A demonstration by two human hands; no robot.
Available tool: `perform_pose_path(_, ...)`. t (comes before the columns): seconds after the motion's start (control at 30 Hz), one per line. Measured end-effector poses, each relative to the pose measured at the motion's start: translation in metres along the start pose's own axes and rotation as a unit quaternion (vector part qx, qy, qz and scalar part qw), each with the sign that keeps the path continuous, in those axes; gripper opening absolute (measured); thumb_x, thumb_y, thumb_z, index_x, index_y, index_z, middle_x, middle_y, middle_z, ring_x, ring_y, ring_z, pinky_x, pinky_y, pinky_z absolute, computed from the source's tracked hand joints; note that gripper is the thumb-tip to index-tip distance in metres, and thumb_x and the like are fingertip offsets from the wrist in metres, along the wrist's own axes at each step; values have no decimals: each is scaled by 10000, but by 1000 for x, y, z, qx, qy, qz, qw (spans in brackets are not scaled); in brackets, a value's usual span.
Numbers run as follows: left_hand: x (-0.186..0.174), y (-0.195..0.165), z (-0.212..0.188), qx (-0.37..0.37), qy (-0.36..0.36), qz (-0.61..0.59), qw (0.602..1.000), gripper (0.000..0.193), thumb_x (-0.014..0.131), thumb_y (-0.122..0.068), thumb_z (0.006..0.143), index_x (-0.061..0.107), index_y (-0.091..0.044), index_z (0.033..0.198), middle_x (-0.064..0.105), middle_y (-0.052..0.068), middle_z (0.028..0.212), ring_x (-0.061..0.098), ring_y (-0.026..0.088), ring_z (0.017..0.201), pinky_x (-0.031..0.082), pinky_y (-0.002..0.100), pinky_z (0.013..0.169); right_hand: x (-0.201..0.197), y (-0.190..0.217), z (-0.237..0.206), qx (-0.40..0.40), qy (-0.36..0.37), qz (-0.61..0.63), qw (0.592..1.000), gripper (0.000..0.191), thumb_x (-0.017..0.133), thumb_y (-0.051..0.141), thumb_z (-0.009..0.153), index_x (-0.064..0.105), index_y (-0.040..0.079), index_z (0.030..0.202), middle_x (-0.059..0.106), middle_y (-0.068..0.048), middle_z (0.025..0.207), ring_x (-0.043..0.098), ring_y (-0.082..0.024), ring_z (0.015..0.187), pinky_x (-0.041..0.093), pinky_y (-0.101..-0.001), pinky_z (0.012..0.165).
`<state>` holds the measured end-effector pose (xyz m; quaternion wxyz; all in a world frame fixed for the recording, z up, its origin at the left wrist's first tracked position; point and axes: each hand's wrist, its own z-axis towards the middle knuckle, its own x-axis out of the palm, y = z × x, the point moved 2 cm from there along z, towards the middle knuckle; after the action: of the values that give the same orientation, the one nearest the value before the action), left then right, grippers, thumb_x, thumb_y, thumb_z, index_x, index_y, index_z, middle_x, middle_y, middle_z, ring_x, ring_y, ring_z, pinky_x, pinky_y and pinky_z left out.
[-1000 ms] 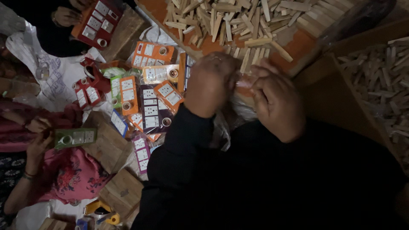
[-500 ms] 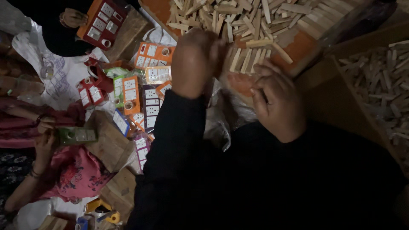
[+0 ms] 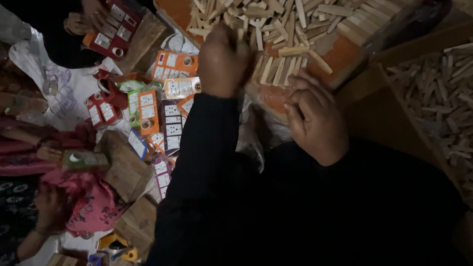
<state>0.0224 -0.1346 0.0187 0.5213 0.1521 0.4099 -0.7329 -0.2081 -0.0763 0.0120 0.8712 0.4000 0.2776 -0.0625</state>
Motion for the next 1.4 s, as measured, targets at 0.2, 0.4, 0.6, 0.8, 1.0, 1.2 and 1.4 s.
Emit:
perform_pose_path(0.2,-65,-16,-43,-93,24,-134,986,140,795,-80,970,690,8,943,671,81,825,631,149,735,515,293,652,0,-2,0,-5,-1,-8,1000,125,647,46,999,531,2,1016,656,-240,1269,604,-434,1325,477,-536,1146)
perform_pose_path(0.4,-103,-54,-90,-69,111,-137,982,90,789,-69,902,800,-46,989,700,70,838,635,150,719,481,305,602,3,-7,-4,-18,-11,-1,1000,137,661,46,977,537,-6,1005,646,-246,1309,572,-460,1380,478,-522,1130)
perform_pose_path(0.6,-95,-80,-108,-1,86,-187,979,138,746,-21,946,656,-22,1050,720,124,1015,720,242,868,575,346,738,6,-10,-2,-29,-14,-19,999,160,680,71,1014,538,-2,1001,657,-236,1284,613,-436,1331,491,-544,1148)
perform_pose_path(0.8,-76,-90,-108,101,-1,-54,993,253,742,1,923,528,-14,1057,664,167,990,651,385,899,541,465,795,2,-8,-4,-8,-7,0,1000,131,658,53,1004,543,-8,1018,654,-256,1310,594,-469,1351,509,-538,1094)
perform_pose_path(1.0,-67,-87,-104,68,6,8,998,274,780,-33,904,529,-14,1011,635,158,933,638,369,849,521,452,746,3,-7,-3,-9,-5,-8,1000,113,650,47,1012,551,-7,1020,660,-246,1301,605,-453,1337,490,-548,1136)
perform_pose_path(1.2,-61,-84,-102,63,2,24,998,228,776,-49,905,557,-31,970,609,161,903,633,365,842,518,457,737,3,-5,-2,-18,-7,-19,1000,119,661,44,1008,554,-8,1011,663,-251,1292,613,-454,1318,487,-547,1134)
perform_pose_path(1.4,-52,-80,-95,52,0,5,999,224,784,-66,918,562,-34,932,624,152,892,636,361,852,524,454,750,2,-3,-1,-25,-7,-23,999,137,672,49,1008,547,-8,1005,660,-253,1280,613,-456,1316,495,-528,1120)
